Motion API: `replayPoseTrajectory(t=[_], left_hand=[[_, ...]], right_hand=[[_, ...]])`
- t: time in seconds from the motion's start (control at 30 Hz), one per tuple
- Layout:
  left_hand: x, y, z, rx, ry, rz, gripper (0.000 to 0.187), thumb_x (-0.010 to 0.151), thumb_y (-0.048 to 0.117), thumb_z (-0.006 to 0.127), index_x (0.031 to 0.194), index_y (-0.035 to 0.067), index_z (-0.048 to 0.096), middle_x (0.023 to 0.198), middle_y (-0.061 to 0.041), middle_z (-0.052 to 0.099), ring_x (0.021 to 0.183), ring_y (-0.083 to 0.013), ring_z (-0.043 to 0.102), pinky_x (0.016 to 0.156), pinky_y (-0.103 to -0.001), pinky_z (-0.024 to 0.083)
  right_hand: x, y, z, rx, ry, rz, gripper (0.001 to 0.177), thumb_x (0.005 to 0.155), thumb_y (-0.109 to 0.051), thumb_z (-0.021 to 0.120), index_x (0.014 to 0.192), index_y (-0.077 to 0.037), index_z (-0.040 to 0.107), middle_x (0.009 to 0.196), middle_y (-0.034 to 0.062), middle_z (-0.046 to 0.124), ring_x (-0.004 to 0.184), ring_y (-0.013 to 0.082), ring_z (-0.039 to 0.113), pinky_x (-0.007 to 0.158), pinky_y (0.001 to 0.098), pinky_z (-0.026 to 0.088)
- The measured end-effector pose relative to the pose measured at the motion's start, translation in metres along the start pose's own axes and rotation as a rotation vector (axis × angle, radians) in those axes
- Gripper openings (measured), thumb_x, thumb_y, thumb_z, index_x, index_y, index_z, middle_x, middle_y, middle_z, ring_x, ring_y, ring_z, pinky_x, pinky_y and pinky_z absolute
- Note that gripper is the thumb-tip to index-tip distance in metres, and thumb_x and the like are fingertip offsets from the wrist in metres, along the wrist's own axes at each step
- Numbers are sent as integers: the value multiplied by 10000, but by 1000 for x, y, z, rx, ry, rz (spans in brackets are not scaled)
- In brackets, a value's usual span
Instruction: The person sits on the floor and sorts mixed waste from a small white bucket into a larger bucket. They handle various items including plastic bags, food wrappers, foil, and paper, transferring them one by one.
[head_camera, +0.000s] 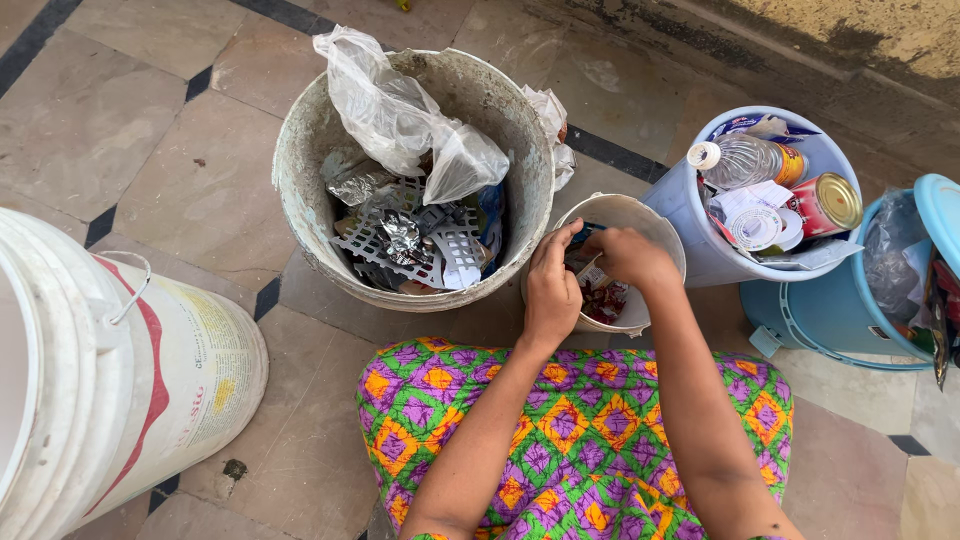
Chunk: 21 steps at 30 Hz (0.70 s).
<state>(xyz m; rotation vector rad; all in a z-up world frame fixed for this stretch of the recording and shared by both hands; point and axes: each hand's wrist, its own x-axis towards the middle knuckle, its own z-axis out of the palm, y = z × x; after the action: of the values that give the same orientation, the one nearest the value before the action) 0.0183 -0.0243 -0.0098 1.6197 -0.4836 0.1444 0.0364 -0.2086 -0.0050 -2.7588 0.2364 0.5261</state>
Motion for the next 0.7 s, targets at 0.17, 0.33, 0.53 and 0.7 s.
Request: replayPoseTrajectory(t=[0.17, 0.33, 0.53, 0.7], left_hand=[[-1, -1, 2, -9, -7, 3, 597, 832, -176, 391, 1394, -38, 536, 1413, -193, 602, 1355, -353, 570, 1179, -431, 450], [-1, -2, 3, -5, -9, 6, 593, 831, -175, 402, 1391, -34, 540, 1408, -187, 608, 1354, -347, 575, 1178, -430, 454], [-1, 0, 1, 24, -15, 13, 587, 830, -175, 405, 1382, -33, 548, 1398, -188, 616, 1342, -350, 578, 1168, -434, 457], [-1, 1, 2, 30, -45, 22, 572, 832, -175, 402, 1368, -39, 549, 1377, -203, 618, 1327, -360, 569, 1130, -439, 473]], right_hand=[[41, 19, 42, -392, -151, 179, 341, 864, -91, 708, 1171, -234, 744, 1212, 59, 721, 1159, 272, 666, 899, 430, 582], [49, 40, 61, -480, 3, 147, 154, 907, -180, 694, 1022, -168, 796, 1093, 106, 759, 1128, 272, 694, 875, 406, 585], [34, 26, 54, -581, 196, 55, 153, 883, -287, 706, 889, -166, 799, 960, 55, 787, 1087, 221, 693, 898, 372, 555], [-11, -2, 22, -461, 379, -67, 112, 808, -287, 705, 831, -235, 801, 938, 5, 766, 1025, 259, 667, 817, 401, 557]])
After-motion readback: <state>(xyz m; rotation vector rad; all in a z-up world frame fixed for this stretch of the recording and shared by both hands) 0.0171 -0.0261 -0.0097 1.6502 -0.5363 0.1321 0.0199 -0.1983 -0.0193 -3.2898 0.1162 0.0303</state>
